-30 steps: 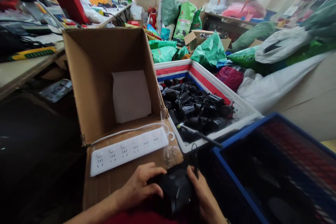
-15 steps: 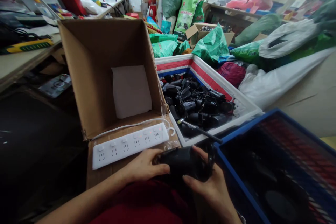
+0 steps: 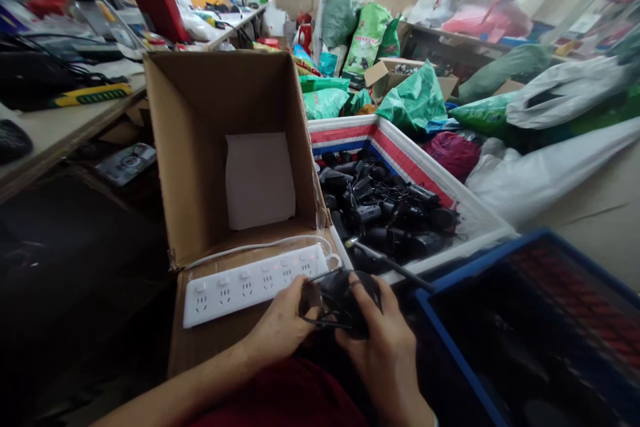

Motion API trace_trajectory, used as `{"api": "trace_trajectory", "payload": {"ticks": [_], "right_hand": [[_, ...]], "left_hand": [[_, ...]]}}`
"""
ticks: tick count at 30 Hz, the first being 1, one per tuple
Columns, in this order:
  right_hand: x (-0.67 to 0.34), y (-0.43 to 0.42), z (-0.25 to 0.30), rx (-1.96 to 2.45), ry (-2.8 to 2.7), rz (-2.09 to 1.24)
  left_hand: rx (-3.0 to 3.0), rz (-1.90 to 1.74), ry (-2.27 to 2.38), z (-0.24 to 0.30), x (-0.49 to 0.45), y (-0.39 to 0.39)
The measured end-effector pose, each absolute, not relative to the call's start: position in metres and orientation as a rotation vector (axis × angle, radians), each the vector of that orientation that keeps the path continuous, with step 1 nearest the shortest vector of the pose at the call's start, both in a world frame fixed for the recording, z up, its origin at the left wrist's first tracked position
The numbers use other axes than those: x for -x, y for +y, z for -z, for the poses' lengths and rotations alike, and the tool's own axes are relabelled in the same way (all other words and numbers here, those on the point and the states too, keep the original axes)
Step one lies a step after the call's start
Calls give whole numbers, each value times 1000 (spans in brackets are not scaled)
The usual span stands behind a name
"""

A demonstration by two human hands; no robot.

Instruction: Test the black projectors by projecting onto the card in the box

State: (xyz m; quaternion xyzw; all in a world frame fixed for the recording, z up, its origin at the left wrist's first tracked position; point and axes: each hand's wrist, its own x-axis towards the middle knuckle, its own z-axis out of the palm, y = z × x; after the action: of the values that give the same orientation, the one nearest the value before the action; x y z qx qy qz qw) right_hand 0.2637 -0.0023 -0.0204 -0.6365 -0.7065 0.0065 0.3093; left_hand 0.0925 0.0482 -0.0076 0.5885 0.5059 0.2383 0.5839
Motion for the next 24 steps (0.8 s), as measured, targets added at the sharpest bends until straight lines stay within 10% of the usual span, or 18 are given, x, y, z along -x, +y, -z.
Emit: {"api": "trace_trajectory", "payload": {"ticks": [10,24], "right_hand": [[-333,-18,-20,1452,-1681,-938],[-271,56,31,1658,-1611,-741]], "left_hand": [[-961,-736,1176,-5,-20,97],[-827,-1104,1205,-46,49,98]]}}
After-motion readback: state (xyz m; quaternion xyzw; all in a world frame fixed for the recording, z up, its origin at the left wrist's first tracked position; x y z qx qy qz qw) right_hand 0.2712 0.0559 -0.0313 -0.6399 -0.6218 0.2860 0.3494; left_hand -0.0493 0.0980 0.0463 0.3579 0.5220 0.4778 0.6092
